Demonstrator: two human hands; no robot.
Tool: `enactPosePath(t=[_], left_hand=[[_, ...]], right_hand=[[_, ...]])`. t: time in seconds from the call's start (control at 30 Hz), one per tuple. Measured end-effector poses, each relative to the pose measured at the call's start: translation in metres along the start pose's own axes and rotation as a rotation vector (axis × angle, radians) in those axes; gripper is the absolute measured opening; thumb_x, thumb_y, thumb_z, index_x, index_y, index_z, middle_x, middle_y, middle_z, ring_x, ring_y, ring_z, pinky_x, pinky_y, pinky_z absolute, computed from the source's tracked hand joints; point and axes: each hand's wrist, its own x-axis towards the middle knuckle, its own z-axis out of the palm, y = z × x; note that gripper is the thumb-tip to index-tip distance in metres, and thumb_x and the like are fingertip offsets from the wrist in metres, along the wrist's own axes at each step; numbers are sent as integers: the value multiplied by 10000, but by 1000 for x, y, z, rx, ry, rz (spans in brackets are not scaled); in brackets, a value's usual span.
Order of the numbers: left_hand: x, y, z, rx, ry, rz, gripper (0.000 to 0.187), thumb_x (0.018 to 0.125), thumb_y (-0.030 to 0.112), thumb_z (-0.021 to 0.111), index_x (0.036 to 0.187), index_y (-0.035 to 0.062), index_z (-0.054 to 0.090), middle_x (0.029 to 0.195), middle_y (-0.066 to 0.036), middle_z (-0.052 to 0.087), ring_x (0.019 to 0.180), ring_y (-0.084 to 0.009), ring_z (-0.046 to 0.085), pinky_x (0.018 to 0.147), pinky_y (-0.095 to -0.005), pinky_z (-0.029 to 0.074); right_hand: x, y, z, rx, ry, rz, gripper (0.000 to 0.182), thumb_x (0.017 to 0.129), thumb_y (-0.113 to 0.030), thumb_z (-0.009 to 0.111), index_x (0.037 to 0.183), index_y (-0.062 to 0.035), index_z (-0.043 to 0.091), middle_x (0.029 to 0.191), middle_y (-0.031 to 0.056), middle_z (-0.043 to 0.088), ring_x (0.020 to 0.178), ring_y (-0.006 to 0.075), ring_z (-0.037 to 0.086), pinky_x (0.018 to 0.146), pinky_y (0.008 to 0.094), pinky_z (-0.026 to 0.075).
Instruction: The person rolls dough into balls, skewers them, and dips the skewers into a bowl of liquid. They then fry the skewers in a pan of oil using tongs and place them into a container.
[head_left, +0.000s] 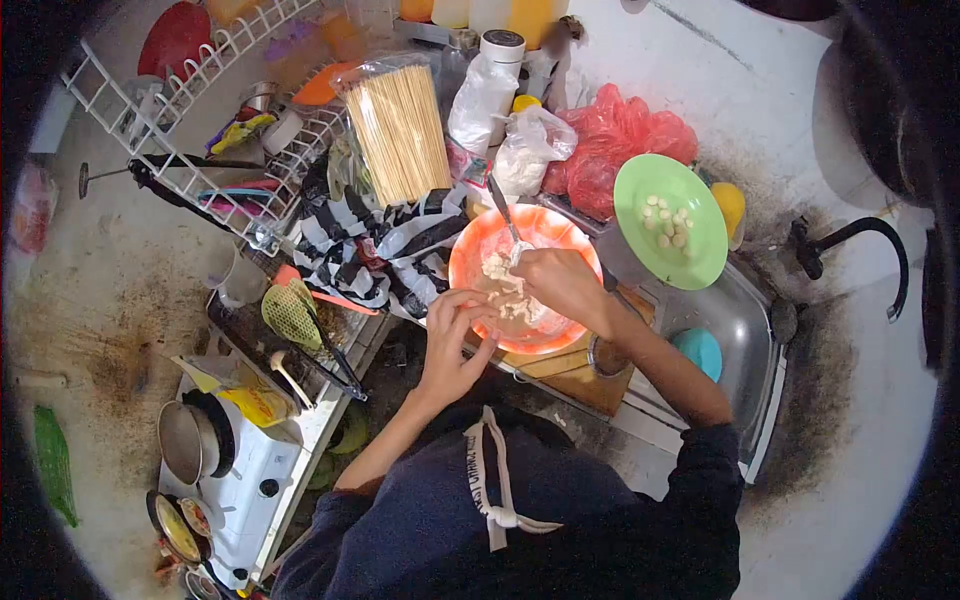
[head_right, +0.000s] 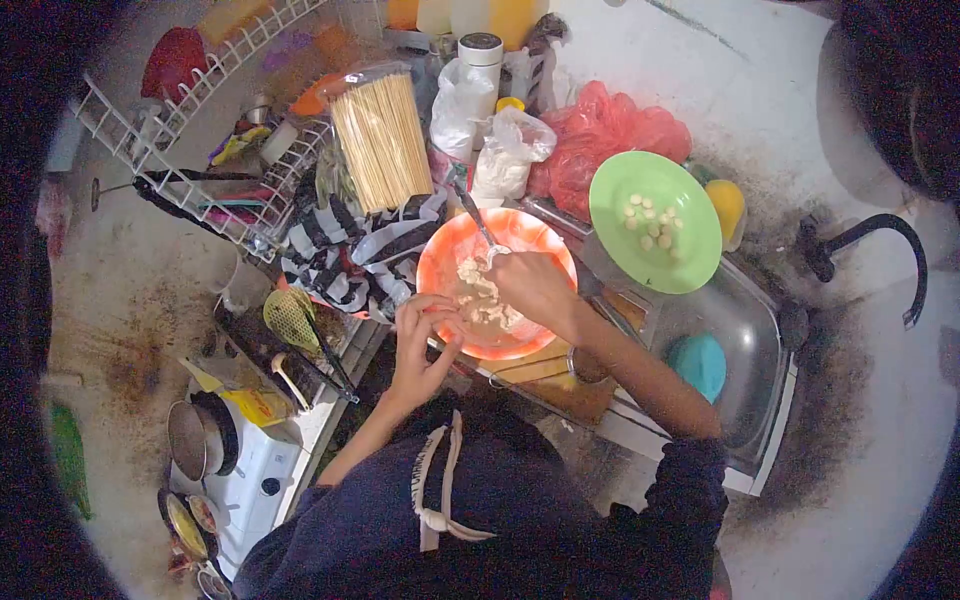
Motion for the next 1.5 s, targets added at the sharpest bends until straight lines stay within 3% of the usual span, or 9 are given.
enactPosePath(t=[0.57, 0.9, 0.97, 1.07, 1.13, 1.2, 1.3, 1.4, 1.5], left_hand=[[-5, -3, 8, 69, -1, 13, 343, 719, 248, 660, 998, 90, 538, 1140, -90, 448, 1127, -295, 352, 945, -418, 241], [-2, 3, -2, 109, -23, 0, 335, 725, 249, 658, 1004, 105, 541, 1135, -83, 463, 1124, -256, 374, 918, -410, 194], [0, 3, -5, -12, -5, -49, 303, 739, 198, 633, 1005, 91, 534, 1130, -98, 468, 1101, -266, 405, 927, -403, 228], [17, 4, -6, -260, 59, 26, 332, 750, 127, 597, 1065, 72, 507, 1162, -113, 462, 1116, -255, 413, 956, -381, 263], [38, 11, -2, -386, 96, -1, 348, 782, 137, 558, 1112, 58, 481, 1181, -115, 456, 1136, -243, 401, 972, -370, 270], [57, 18, 5, -511, 134, -28, 366, 813, 146, 519, 1159, 44, 455, 1199, -117, 450, 1157, -231, 389, 988, -358, 276], [77, 31, 15, -1238, -64, -492, 511, 930, 346, 313, 1313, 10, 285, 1369, -122, 304, 1279, -214, 272, 1038, -349, 244], [84, 52, 19, -1618, -99, -675, 527, 931, 376, 319, 1314, 15, 280, 1370, -120, 306, 1278, -223, 282, 1041, -335, 258], [87, 51, 24, -1669, -89, -688, 484, 943, 331, 316, 1320, 29, 279, 1367, -97, 322, 1252, -190, 328, 1024, -313, 297]], right_hand=[[1, -1, -13, -53, -181, -85, 62, 646, -100, 584, 656, -41, 597, 626, 122, 596, 609, 277, 603, 549, 380, 469], [-7, 2, -54, 168, -315, 154, 111, 661, -145, 617, 746, -77, 595, 711, 111, 613, 702, 272, 610, 636, 376, 477], [-11, 3, -63, 194, -278, 204, 136, 666, -153, 625, 768, -73, 584, 716, 109, 613, 710, 271, 609, 644, 368, 477], [-17, 0, -74, 437, -46, 183, 175, 677, -135, 672, 792, -51, 569, 673, 77, 605, 654, 174, 612, 623, 291, 480], [-17, -11, -85, 817, 53, 313, 190, 689, -88, 688, 809, -11, 561, 705, 52, 614, 668, 119, 594, 647, 250, 475], [-18, -20, -91, 824, 61, 267, 200, 696, -112, 688, 829, -18, 573, 744, 62, 616, 698, 138, 607, 667, 259, 482], [-19, -42, -104, 861, 104, 227, 201, 714, -132, 679, 861, -22, 598, 790, 73, 623, 715, 151, 615, 677, 267, 485], [-24, -54, -102, 801, 125, 214, 190, 701, -105, 682, 876, -46, 637, 808, 74, 612, 693, 152, 590, 658, 273, 470], [-28, -60, -98, 525, 240, 76, 178, 689, -94, 671, 862, -56, 658, 833, 68, 579, 716, 171, 569, 643, 292, 460]])
